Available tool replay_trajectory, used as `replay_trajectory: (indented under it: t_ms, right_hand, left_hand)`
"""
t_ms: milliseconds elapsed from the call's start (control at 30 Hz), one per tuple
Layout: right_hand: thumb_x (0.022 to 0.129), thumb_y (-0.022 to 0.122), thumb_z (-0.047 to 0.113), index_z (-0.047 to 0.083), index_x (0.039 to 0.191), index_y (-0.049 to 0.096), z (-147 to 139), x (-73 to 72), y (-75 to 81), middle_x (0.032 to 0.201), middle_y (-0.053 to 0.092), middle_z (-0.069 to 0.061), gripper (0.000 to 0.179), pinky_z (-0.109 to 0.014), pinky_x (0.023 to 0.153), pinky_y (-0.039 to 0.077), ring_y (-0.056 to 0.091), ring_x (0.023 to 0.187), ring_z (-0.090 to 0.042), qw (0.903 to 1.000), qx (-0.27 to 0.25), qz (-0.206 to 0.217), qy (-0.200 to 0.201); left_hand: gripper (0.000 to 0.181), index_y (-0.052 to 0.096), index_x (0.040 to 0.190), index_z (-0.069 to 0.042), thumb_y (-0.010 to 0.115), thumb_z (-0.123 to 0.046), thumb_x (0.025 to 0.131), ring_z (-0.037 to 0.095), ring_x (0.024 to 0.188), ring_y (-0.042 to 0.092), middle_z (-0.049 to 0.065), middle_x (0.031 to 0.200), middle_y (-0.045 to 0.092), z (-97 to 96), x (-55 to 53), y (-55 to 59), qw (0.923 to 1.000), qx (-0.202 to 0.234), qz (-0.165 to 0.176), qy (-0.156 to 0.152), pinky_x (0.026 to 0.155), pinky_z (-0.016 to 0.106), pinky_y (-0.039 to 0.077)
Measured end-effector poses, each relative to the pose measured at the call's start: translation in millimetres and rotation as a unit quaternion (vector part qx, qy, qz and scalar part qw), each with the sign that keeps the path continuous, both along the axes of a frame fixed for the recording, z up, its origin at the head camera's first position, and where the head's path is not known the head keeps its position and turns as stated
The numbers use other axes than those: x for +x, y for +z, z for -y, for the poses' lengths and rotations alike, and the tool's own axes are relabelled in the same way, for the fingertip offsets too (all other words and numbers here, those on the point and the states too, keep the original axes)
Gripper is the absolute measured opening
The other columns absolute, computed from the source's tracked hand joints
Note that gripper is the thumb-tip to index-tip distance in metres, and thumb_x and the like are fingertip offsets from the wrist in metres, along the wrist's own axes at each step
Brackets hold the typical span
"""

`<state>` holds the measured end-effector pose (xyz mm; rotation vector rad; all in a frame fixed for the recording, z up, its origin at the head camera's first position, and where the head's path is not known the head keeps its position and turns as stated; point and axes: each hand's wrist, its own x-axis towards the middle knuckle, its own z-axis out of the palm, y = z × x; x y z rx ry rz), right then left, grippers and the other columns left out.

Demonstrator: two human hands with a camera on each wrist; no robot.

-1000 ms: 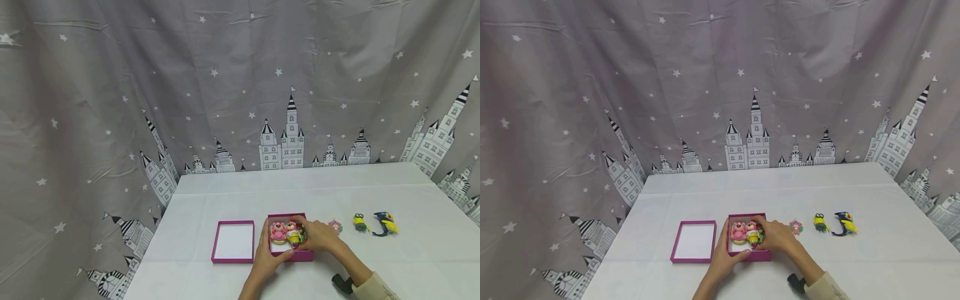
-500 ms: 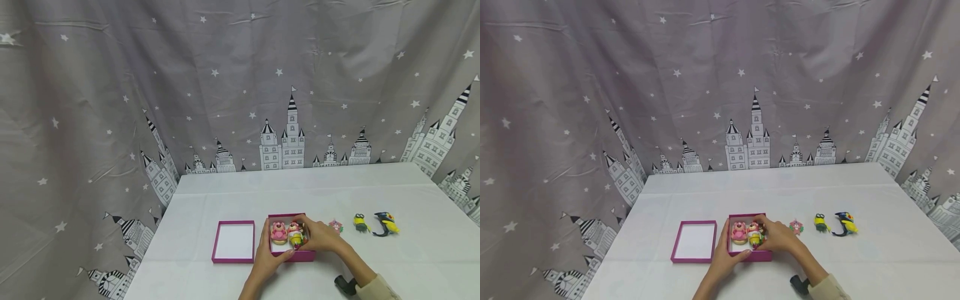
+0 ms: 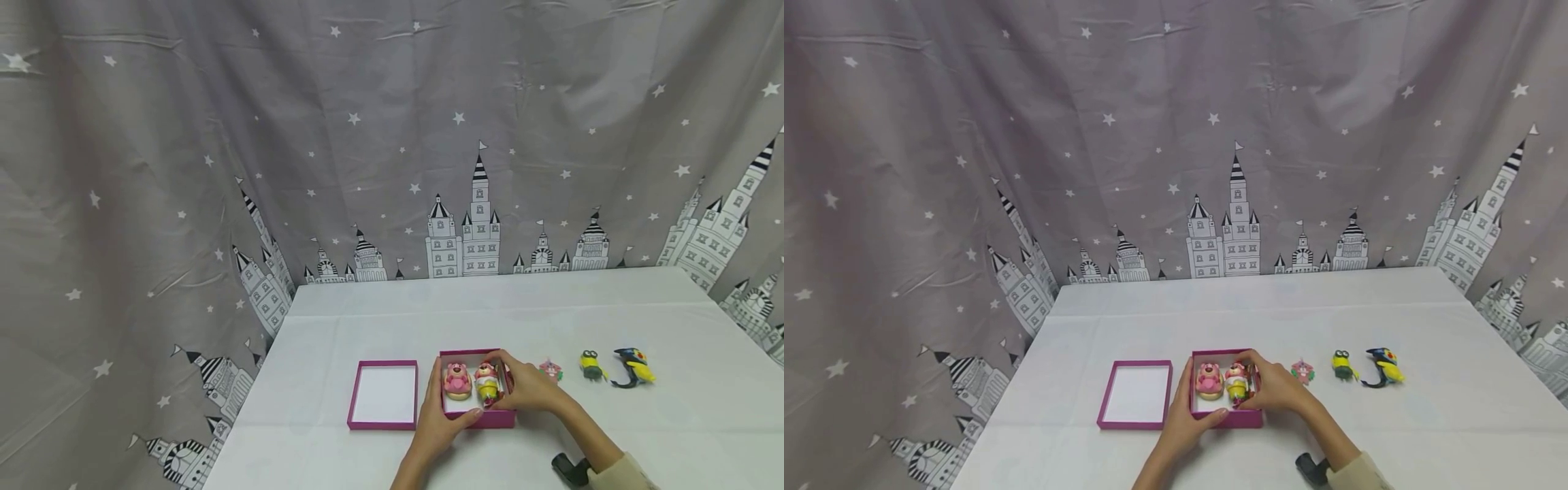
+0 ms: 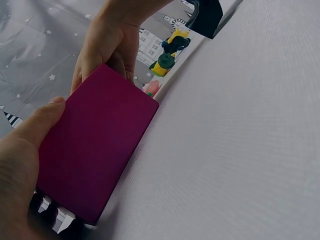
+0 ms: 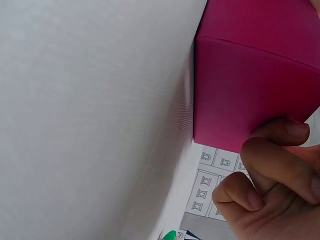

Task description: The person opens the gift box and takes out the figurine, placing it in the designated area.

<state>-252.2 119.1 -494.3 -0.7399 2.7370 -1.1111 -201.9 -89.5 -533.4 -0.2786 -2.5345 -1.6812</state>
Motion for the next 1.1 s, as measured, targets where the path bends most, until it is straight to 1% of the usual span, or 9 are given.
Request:
replay_trajectory:
  t_ms: [67, 100, 200, 333, 500, 633, 767, 933, 1100]
  right_hand:
    - [0.057, 0.086, 0.033, 0.014, 0.124, 0.045, 0, 0.2, 0.6, 0.105, 0.060, -0.010, 0.081, -0.043, 0.067, 0.051, 0.058, 0.081, -0.027, 0.9998, -0.005, 0.013, -0.012]
    - [0.057, 0.086, 0.033, 0.014, 0.124, 0.044, 0, 0.1, 1.2, 0.099, 0.061, -0.008, 0.081, -0.037, 0.061, 0.049, 0.056, 0.075, -0.023, 0.9997, -0.009, 0.018, -0.015]
    - [0.059, 0.085, 0.034, 0.015, 0.126, 0.041, -1, 0.1, 2.1, 0.075, 0.056, -0.001, 0.082, -0.024, 0.049, 0.038, 0.045, 0.059, -0.012, 0.9989, -0.019, 0.035, -0.023]
    - [0.062, 0.085, 0.033, 0.015, 0.128, 0.038, -3, 1.8, 6.8, 0.056, 0.047, 0.005, 0.083, -0.019, 0.043, 0.033, 0.038, 0.048, -0.006, 0.9982, -0.035, 0.044, -0.021]
    - [0.064, 0.084, 0.031, 0.017, 0.130, 0.035, -10, 6.2, 21.6, 0.052, 0.039, 0.007, 0.084, -0.018, 0.041, 0.028, 0.031, 0.045, -0.004, 0.9962, -0.065, 0.057, -0.006]
    - [0.065, 0.084, 0.028, 0.018, 0.131, 0.033, -23, 11.2, 32.2, 0.052, 0.036, 0.007, 0.084, -0.020, 0.041, 0.030, 0.029, 0.046, -0.005, 0.9957, -0.075, 0.054, 0.003]
    - [0.066, 0.083, 0.024, 0.018, 0.131, 0.033, -44, 18.8, 37.6, 0.053, 0.034, 0.007, 0.083, -0.021, 0.041, 0.032, 0.029, 0.046, -0.004, 0.9954, -0.082, 0.049, 0.001]
    - [0.067, 0.082, 0.021, 0.018, 0.131, 0.033, -72, 30.8, 34.9, 0.054, 0.032, 0.008, 0.081, -0.021, 0.041, 0.031, 0.029, 0.047, -0.002, 0.9931, -0.092, 0.072, 0.004]
    - [0.068, 0.082, 0.023, 0.014, 0.133, 0.032, -95, 42.4, 21.4, 0.054, 0.031, 0.009, 0.082, -0.022, 0.041, 0.029, 0.029, 0.047, -0.001, 0.9921, -0.078, 0.095, 0.027]
  left_hand:
    - [0.109, 0.008, 0.149, -0.015, 0.077, -0.044, 0.070, 0.033, 0.134, 0.024, 0.009, 0.152, 0.017, 0.2, 0.1, -0.1, 1.0000, 0.001, 0.000, -0.002, 0.105, 0.056, 0.023]
    - [0.109, 0.008, 0.149, -0.014, 0.077, -0.043, 0.070, 0.033, 0.134, 0.024, 0.009, 0.152, 0.017, 0.2, 0.1, -0.1, 1.0000, 0.001, 0.000, -0.002, 0.105, 0.056, 0.023]
    - [0.109, 0.008, 0.149, -0.014, 0.077, -0.042, 0.071, 0.033, 0.134, 0.025, 0.010, 0.152, 0.018, 0.5, 0.1, 0.0, 1.0000, 0.000, -0.001, -0.004, 0.105, 0.055, 0.023]
    - [0.108, 0.008, 0.149, -0.014, 0.077, -0.041, 0.071, 0.033, 0.134, 0.025, 0.009, 0.152, 0.018, 0.9, -0.3, -0.4, 1.0000, -0.002, -0.003, -0.003, 0.105, 0.055, 0.023]
    - [0.107, 0.010, 0.149, -0.014, 0.078, -0.038, 0.071, 0.032, 0.134, 0.025, 0.010, 0.151, 0.020, 0.4, 0.5, 0.8, 1.0000, 0.000, -0.008, 0.000, 0.106, 0.054, 0.023]
    - [0.107, 0.011, 0.149, -0.014, 0.079, -0.037, 0.070, 0.031, 0.135, 0.024, 0.008, 0.152, 0.019, -1.0, 0.8, 2.0, 1.0000, -0.001, -0.009, 0.000, 0.107, 0.053, 0.022]
    - [0.109, 0.010, 0.149, -0.014, 0.079, -0.040, 0.069, 0.029, 0.135, 0.022, 0.005, 0.153, 0.016, -1.7, 1.0, 2.5, 1.0000, -0.006, -0.002, 0.002, 0.107, 0.052, 0.021]
    - [0.110, 0.010, 0.149, -0.014, 0.079, -0.043, 0.068, 0.029, 0.135, 0.022, 0.005, 0.153, 0.016, -0.8, 0.9, 2.2, 1.0000, -0.001, -0.004, 0.001, 0.107, 0.053, 0.021]
    - [0.110, 0.010, 0.149, -0.014, 0.079, -0.042, 0.068, 0.031, 0.135, 0.023, 0.007, 0.152, 0.017, 0.1, 0.1, 0.8, 1.0000, 0.000, -0.004, 0.004, 0.106, 0.054, 0.021]
